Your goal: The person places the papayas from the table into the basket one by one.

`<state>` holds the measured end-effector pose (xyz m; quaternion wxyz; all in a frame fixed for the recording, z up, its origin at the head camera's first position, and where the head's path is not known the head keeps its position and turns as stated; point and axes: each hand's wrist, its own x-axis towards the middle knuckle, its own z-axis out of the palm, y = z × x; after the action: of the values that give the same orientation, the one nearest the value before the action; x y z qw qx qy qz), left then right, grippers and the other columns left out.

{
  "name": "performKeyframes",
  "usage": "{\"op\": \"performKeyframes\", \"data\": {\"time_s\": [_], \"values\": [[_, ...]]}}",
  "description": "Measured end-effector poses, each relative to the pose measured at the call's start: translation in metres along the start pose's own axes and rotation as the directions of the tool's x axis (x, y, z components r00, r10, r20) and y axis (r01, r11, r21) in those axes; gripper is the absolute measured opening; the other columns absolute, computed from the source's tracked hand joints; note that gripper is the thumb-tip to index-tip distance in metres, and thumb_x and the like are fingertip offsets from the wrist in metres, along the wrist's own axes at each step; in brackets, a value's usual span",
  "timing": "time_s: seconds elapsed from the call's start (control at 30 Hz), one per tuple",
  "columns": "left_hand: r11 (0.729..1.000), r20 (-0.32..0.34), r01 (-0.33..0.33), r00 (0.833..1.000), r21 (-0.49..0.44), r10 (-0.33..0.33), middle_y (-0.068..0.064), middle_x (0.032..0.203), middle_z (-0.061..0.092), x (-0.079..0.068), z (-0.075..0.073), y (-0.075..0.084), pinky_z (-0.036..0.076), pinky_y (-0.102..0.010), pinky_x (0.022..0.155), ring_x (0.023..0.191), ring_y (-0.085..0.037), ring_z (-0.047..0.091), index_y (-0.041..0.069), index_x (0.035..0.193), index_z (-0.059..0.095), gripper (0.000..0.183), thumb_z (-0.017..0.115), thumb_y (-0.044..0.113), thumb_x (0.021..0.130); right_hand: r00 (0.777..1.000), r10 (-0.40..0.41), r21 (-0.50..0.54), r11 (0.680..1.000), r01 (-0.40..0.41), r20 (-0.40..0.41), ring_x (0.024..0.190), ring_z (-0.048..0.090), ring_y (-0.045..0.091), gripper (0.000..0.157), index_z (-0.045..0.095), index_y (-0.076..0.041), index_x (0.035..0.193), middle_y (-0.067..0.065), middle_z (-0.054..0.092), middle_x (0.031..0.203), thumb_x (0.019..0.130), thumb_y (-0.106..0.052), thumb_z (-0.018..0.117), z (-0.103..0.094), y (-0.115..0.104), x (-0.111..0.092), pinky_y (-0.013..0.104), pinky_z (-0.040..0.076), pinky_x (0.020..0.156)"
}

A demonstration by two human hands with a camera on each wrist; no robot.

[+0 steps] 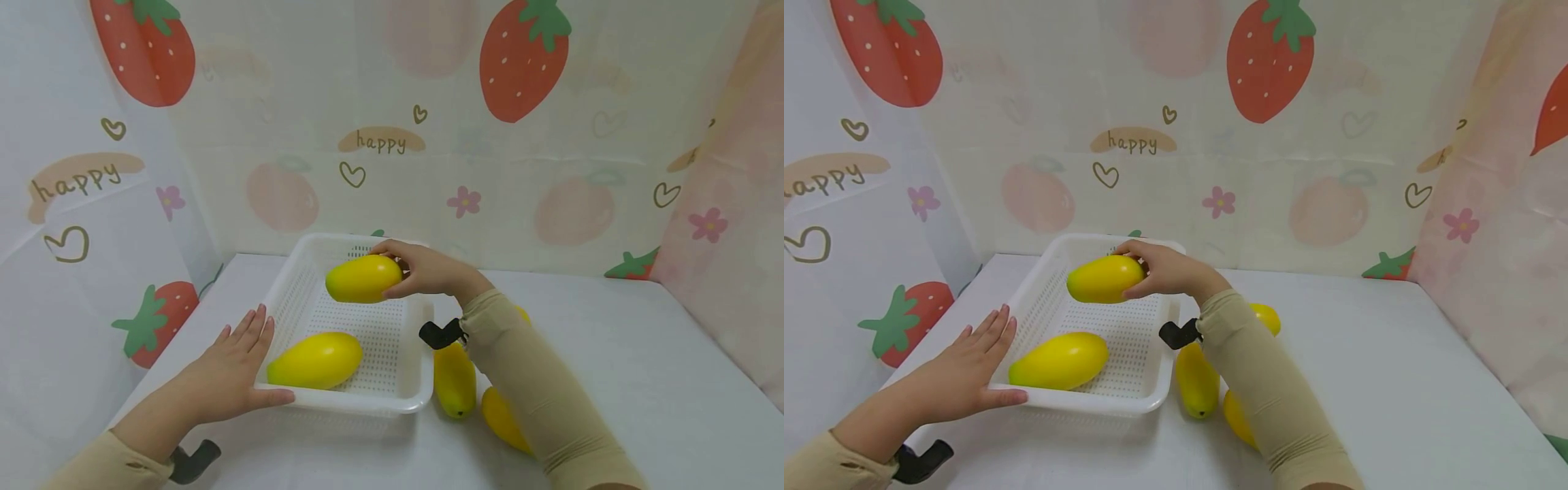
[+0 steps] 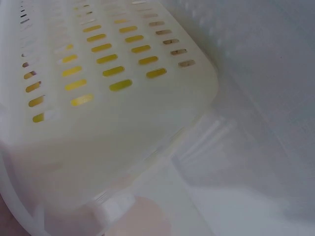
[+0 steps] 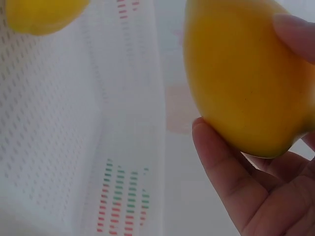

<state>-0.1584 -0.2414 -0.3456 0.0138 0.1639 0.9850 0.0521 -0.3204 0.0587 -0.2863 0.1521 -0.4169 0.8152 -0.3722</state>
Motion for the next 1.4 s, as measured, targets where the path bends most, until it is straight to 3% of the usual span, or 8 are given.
{"op": "performKeyframes", "data": {"time_s": [0.23,0.53,0.8,1.23,1.4], "values": [[1.000,-0.013,-0.001,1.000,0.010,0.001,-0.024,0.150,0.004,0.000,0.001,-0.002,0.011,-0.062,0.104,0.137,-0.040,0.006,-0.007,0.142,0.017,0.120,0.037,0.084,0.067,0.999,0.030,-0.051,0.998,-0.029,0.021,0.096,0.054,0.017,0.056,0.047,-0.025,0.125,-0.001,0.050,0.120,0.076,-0.021,0.074,0.014,-0.005,0.027,0.028,0.048,0.083],[1.000,0.016,0.017,1.000,-0.019,-0.016,-0.023,0.151,0.003,-0.001,0.000,-0.001,0.009,-0.062,0.104,0.137,-0.039,0.005,-0.005,0.143,0.015,0.118,0.041,0.082,0.068,0.993,0.066,-0.194,0.980,-0.046,0.093,0.093,0.052,0.014,0.052,0.048,-0.026,0.121,-0.006,0.054,0.109,0.076,-0.026,0.074,0.034,0.000,0.052,0.025,0.045,0.083],[1.000,0.031,0.027,0.999,-0.016,-0.027,-0.021,0.151,0.003,0.000,0.000,-0.001,0.009,-0.061,0.105,0.138,-0.038,0.004,-0.004,0.144,0.015,0.119,0.042,0.083,0.067,0.987,0.093,-0.241,0.969,-0.059,0.132,0.098,0.050,0.012,0.057,0.047,-0.026,0.126,-0.006,0.053,0.116,0.077,-0.024,0.074,0.045,0.010,0.061,0.026,0.043,0.090],[1.000,0.010,0.010,1.000,-0.006,-0.010,-0.024,0.150,0.004,-0.003,-0.004,0.002,0.010,-0.061,0.105,0.137,-0.040,0.007,-0.005,0.143,0.017,0.118,0.039,0.083,0.067,0.968,0.130,-0.288,0.956,-0.065,0.214,0.099,0.050,0.009,0.053,0.049,-0.027,0.123,-0.010,0.054,0.112,0.076,-0.026,0.074,0.058,0.014,0.077,0.025,0.040,0.093],[1.000,0.001,0.004,1.000,-0.007,-0.004,-0.024,0.150,0.005,-0.003,-0.004,0.002,0.010,-0.061,0.105,0.137,-0.040,0.007,-0.006,0.142,0.018,0.119,0.037,0.084,0.067,0.956,0.176,-0.289,0.952,-0.103,0.237,0.101,0.050,0.008,0.055,0.049,-0.026,0.125,-0.010,0.054,0.113,0.077,-0.027,0.074,0.063,0.014,0.078,0.027,0.039,0.095]]}}
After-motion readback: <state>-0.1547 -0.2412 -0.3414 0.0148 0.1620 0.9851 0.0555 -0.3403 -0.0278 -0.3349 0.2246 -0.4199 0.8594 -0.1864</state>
